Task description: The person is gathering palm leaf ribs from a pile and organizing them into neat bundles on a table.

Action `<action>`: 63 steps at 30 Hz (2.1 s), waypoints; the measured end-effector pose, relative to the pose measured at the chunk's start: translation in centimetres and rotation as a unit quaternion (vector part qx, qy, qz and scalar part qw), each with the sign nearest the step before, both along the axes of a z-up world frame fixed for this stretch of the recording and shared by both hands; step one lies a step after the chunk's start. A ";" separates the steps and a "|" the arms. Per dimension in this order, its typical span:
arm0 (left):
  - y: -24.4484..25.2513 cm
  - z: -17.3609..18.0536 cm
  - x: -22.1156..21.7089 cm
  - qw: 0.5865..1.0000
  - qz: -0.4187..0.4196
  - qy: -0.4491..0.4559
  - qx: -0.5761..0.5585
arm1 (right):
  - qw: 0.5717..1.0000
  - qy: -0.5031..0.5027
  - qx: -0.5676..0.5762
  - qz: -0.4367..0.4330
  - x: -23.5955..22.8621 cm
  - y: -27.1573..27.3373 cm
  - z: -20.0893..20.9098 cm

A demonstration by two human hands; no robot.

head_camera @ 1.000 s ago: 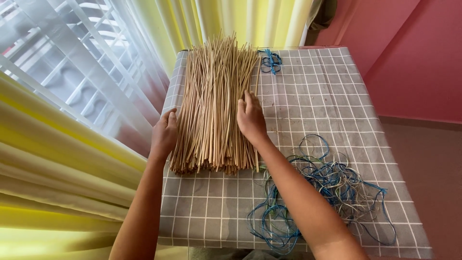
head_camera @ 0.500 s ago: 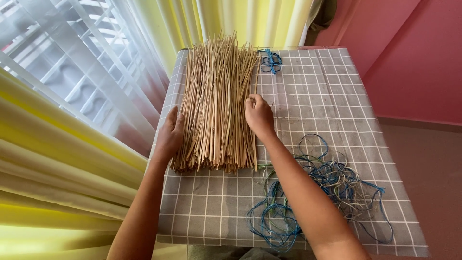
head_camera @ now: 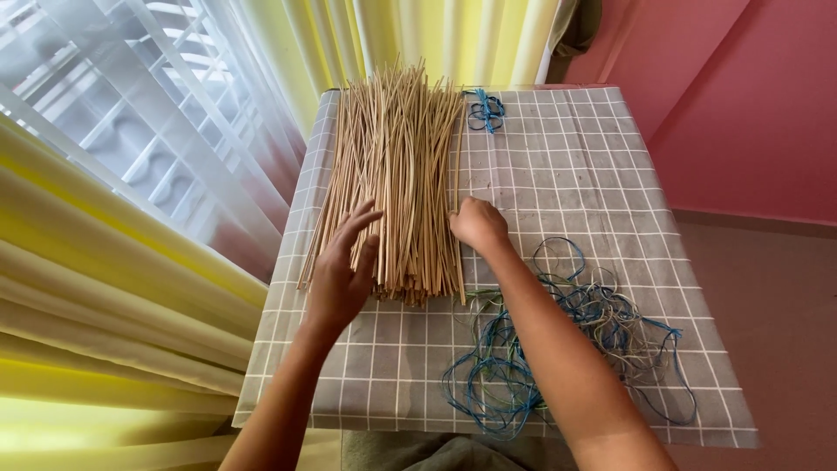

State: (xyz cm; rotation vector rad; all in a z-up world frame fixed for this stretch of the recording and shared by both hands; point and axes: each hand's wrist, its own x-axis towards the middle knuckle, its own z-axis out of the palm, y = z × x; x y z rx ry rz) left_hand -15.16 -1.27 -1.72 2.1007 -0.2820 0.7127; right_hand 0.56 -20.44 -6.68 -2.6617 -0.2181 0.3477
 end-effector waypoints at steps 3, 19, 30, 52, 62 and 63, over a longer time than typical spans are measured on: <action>-1.5 -0.1 -1.4 0.999 -0.038 -0.027 -0.009 | 1.000 -0.003 0.017 -0.013 0.1 -0.2 -0.3; -5.5 -1.6 -4.8 0.997 -0.065 -0.017 0.037 | 0.984 -0.057 0.155 -0.063 1.9 -2.0 -0.6; -5.1 -8.2 -13.2 0.916 -0.116 -0.018 0.384 | 0.770 0.042 0.612 -0.176 -7.8 -7.0 5.7; -4.4 -12.3 -13.0 0.925 -0.054 -0.052 0.372 | 0.755 0.052 0.649 -0.082 -7.0 -5.1 0.6; -4.2 -12.8 -12.8 0.925 -0.054 -0.056 0.372 | 0.758 0.041 0.650 -0.039 -6.5 -5.1 0.7; -4.2 -12.9 -12.9 0.925 -0.053 -0.060 0.372 | 0.757 0.040 0.651 -0.034 -6.5 -5.2 0.5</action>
